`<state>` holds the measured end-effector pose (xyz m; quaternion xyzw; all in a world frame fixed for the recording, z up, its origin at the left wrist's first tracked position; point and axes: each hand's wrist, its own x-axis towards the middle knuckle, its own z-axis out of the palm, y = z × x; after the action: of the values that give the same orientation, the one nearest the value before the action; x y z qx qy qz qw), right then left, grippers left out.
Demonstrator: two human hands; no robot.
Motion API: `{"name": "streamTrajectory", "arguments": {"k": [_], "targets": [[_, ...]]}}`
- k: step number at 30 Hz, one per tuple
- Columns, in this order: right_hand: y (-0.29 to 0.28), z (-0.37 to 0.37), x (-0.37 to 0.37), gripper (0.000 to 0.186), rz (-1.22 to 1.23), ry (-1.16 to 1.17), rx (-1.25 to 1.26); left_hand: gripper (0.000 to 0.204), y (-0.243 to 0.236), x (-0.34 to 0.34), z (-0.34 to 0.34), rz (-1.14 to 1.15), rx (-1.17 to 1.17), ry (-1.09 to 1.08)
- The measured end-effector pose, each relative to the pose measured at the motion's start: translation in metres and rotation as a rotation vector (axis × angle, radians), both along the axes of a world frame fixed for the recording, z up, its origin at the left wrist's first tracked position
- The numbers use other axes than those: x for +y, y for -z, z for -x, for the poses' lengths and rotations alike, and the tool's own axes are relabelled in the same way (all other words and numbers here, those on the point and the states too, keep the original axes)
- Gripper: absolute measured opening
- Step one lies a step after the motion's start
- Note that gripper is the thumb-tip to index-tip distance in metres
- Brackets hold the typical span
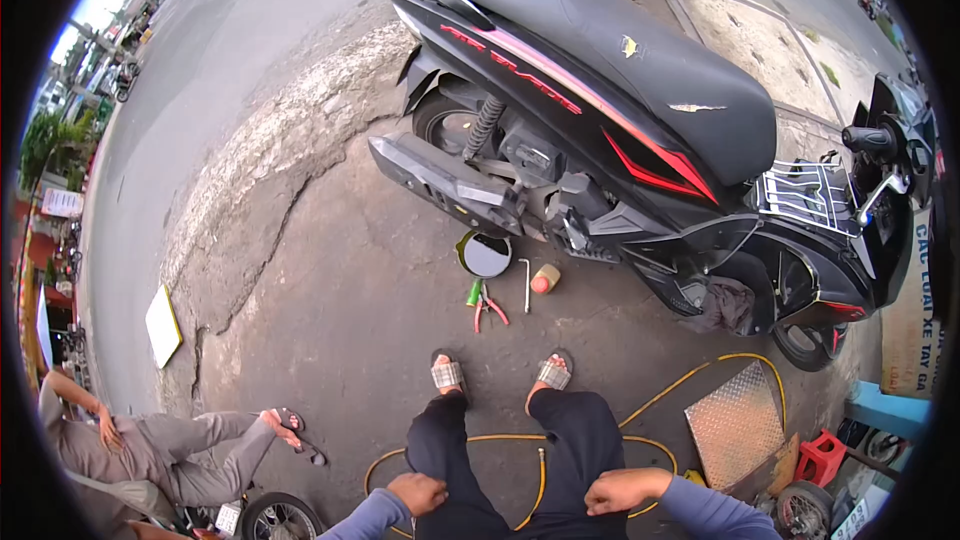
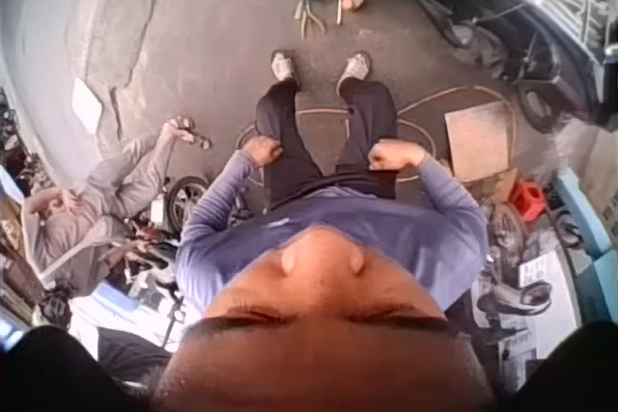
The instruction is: Replacing the engine oil of a motorcycle.
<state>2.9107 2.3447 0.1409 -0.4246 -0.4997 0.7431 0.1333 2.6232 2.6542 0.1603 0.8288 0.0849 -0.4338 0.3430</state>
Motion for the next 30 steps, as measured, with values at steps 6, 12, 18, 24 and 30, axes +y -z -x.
{"name": "streamTrajectory", "arguments": {"k": [6, 12, 18, 24, 30], "targets": [[0.255, -0.131, 0.102, 0.031, 0.346, 0.728, -0.13, 0.027, 0.118, 0.114, -0.176, 0.584, 0.075, 0.345], [0.558, -0.065, 0.221, 0.029, -0.25, 0.938, -0.893, 0.049, 0.376, 0.073, -0.391, -0.241, -0.617, 0.518], [0.635, -0.06, 0.251, 0.017, -0.488, 1.423, -1.247, 0.033, 0.42, 0.054, -0.418, 0.014, -0.997, 0.528], [0.646, -0.067, 0.212, 0.026, -0.052, 1.651, -0.755, 0.041, 0.291, 0.079, -0.369, -0.032, -0.83, 0.115], [0.604, -0.147, 0.213, 0.022, -0.227, 2.237, -0.318, 0.029, 0.209, 0.158, -0.284, -0.214, -0.716, -0.631]]}}
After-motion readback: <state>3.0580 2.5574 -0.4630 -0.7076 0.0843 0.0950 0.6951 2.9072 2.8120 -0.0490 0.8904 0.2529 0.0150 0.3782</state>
